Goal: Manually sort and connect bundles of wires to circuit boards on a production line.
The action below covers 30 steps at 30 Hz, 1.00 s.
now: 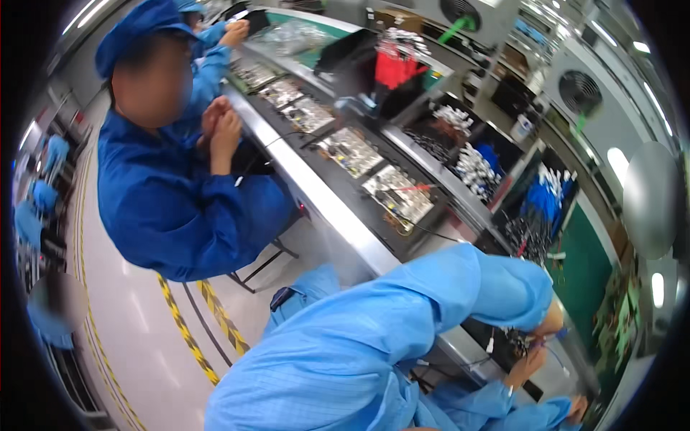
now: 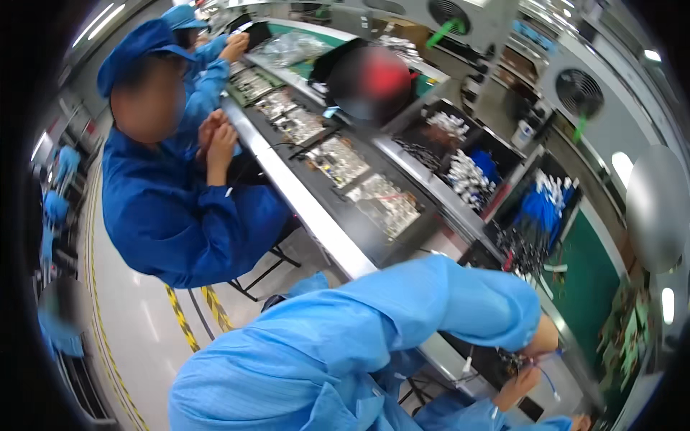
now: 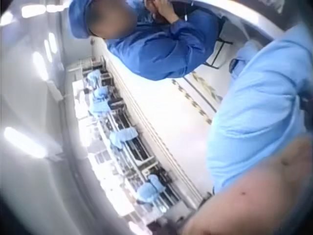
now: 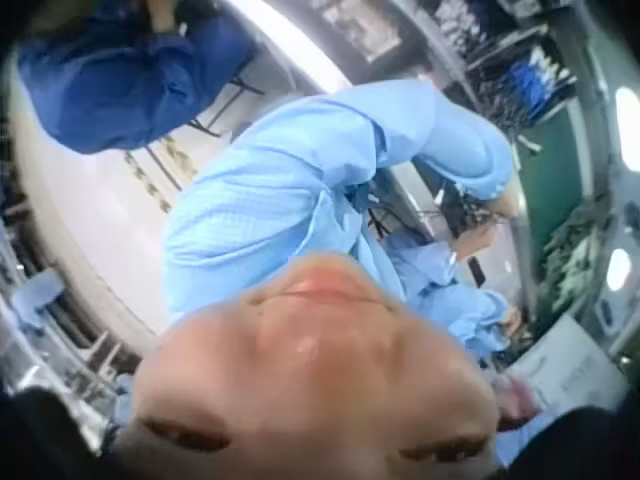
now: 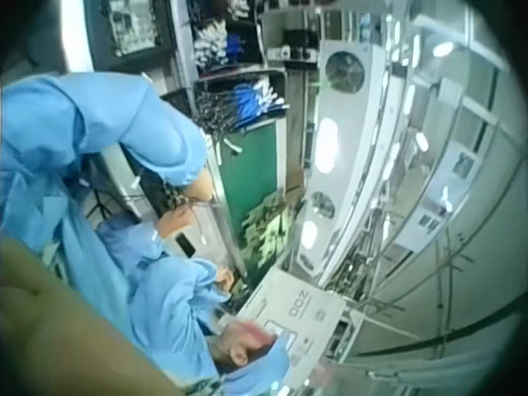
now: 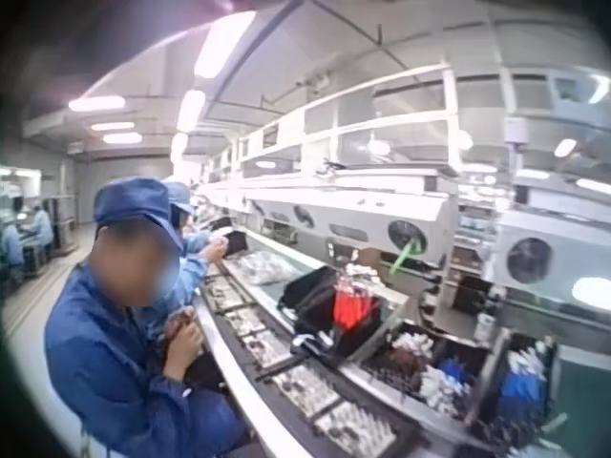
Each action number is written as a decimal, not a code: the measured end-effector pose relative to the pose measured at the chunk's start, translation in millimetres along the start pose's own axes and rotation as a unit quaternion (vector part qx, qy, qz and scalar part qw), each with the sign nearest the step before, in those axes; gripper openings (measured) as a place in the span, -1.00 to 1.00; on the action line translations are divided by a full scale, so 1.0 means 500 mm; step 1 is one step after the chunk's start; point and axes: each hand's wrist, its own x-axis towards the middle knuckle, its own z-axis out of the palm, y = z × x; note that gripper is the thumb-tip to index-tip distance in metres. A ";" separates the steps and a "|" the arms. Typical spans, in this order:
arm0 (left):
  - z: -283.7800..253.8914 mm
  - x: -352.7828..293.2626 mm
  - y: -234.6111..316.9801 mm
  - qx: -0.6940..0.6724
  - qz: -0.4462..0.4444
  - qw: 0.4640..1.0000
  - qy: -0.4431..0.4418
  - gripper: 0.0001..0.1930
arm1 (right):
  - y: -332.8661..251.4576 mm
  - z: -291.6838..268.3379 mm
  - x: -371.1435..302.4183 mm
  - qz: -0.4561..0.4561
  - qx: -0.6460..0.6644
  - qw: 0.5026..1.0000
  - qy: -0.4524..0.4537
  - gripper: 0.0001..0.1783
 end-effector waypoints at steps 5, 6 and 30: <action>-0.030 -0.037 0.033 0.033 0.047 0.998 0.002 -0.74 | -0.056 -0.006 0.000 0.008 0.091 0.996 0.017 -0.59; -0.018 -0.029 0.033 0.040 0.053 0.998 0.009 -0.73 | -0.071 -0.006 0.003 0.005 0.085 0.996 0.022 -0.59; -0.100 -0.169 0.051 -0.032 0.020 0.988 0.153 -0.86 | -0.158 -0.039 -0.115 0.133 0.197 0.957 0.168 -0.58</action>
